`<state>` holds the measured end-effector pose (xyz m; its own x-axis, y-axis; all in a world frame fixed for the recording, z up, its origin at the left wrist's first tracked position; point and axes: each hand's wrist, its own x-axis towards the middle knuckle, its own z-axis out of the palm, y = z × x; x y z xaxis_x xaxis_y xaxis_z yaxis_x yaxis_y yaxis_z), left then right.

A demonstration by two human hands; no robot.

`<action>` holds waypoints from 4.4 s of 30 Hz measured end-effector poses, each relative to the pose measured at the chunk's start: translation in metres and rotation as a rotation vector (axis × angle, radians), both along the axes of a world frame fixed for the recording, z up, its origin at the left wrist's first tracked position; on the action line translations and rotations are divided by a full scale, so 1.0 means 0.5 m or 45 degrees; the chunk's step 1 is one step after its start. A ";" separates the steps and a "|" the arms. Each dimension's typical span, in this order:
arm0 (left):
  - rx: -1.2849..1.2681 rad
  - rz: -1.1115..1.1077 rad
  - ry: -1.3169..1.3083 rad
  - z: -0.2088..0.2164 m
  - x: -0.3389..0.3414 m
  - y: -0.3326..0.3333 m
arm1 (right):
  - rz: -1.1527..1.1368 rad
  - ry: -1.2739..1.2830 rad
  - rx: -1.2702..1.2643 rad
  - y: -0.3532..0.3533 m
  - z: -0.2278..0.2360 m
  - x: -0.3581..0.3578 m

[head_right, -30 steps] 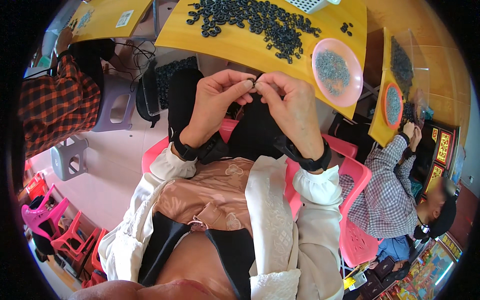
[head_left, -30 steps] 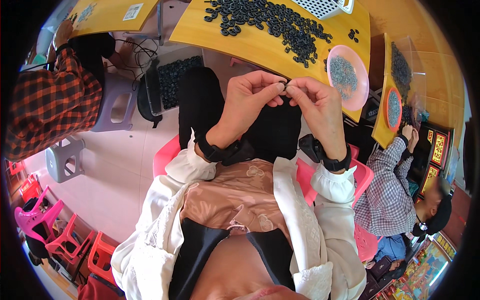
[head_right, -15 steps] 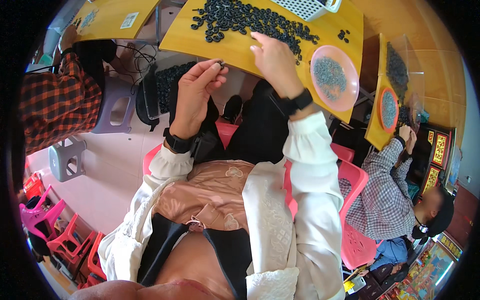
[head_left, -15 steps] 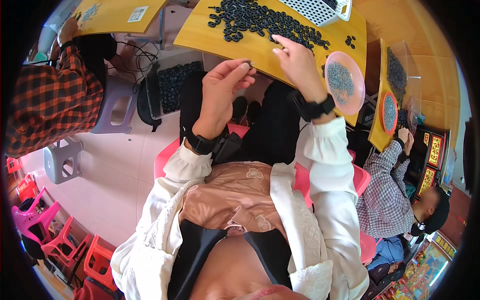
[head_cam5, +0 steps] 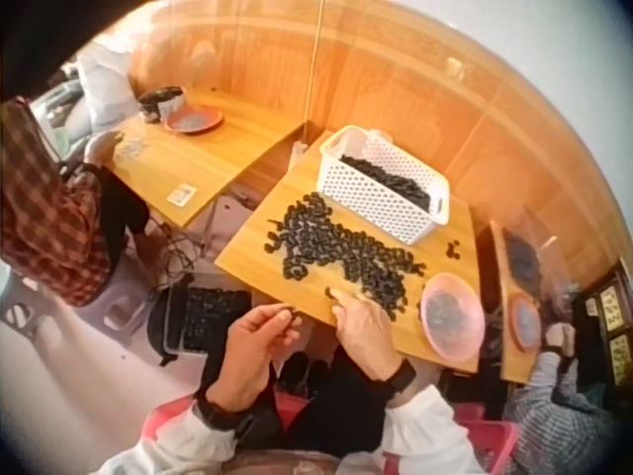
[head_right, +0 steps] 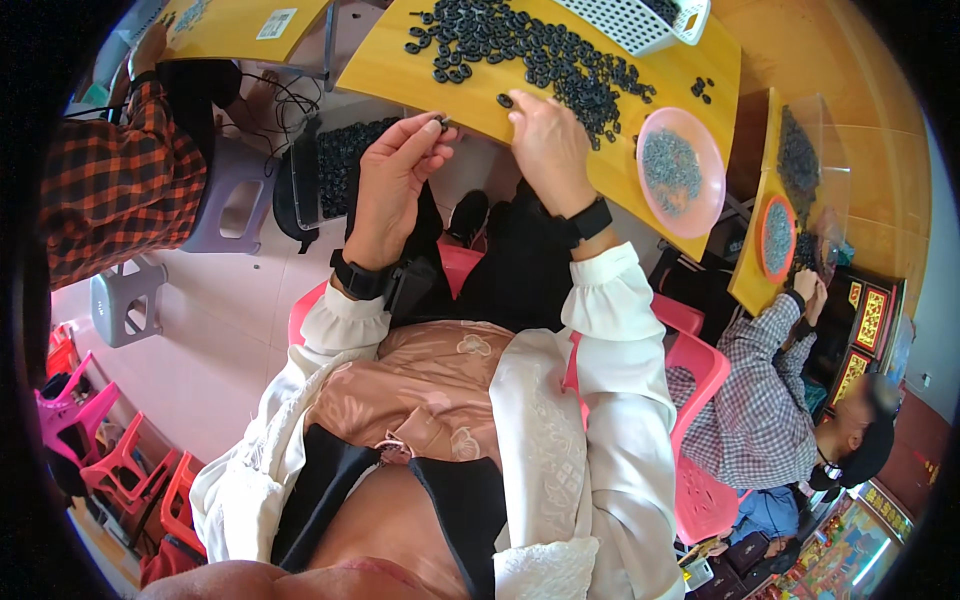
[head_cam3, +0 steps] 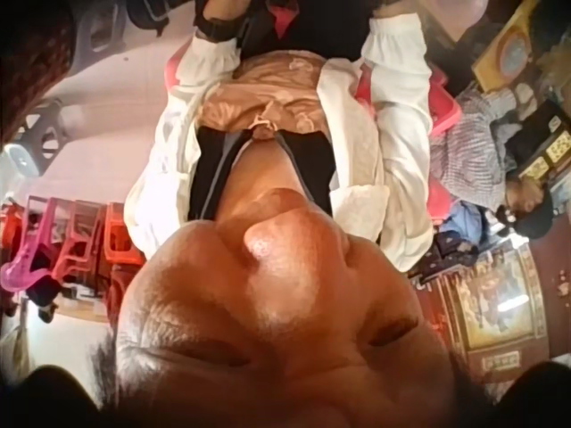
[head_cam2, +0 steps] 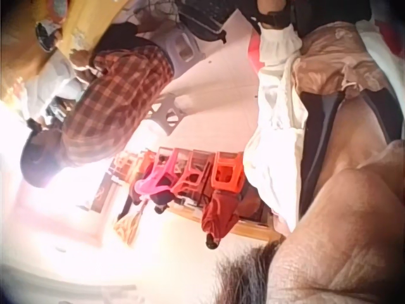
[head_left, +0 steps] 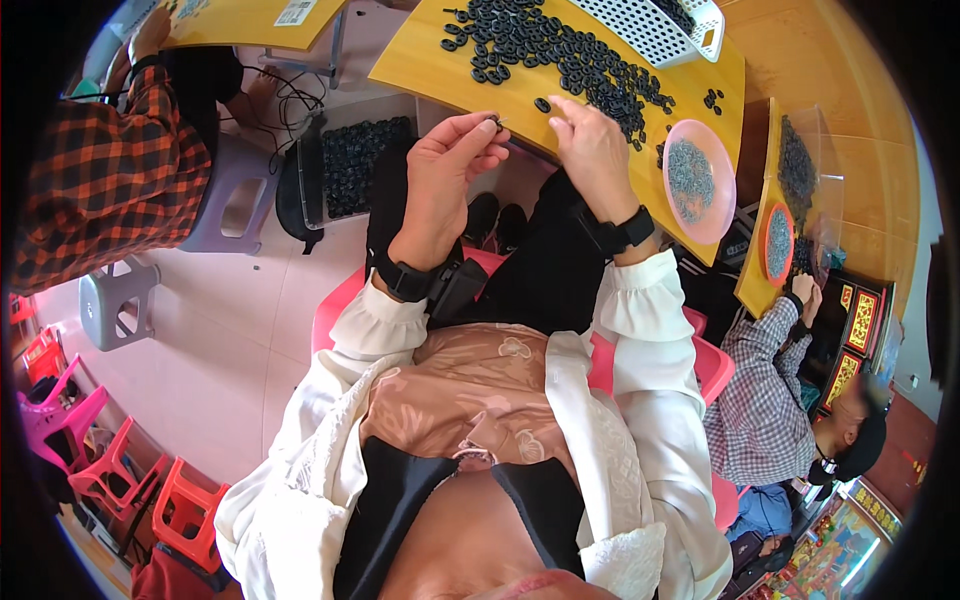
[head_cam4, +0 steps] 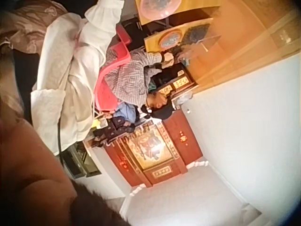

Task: Inspecting small black rubber components and sorting them from a desk into a pink bowl.

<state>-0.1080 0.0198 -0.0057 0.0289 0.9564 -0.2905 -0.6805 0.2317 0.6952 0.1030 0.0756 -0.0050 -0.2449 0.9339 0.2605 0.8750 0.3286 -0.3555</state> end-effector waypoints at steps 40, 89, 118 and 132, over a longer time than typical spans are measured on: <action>0.216 0.089 0.294 0.021 0.028 -0.008 | -0.139 1.430 -0.825 -0.060 0.110 -0.066; 0.601 -0.372 0.402 0.066 0.028 -0.034 | -0.014 1.576 -1.064 -0.143 0.232 0.009; 0.525 -0.309 0.186 0.053 0.126 -0.046 | -0.184 1.855 -0.920 -0.160 0.172 0.056; 0.089 0.670 0.566 -0.007 0.038 -0.015 | -0.323 1.111 -0.575 -0.171 0.011 0.176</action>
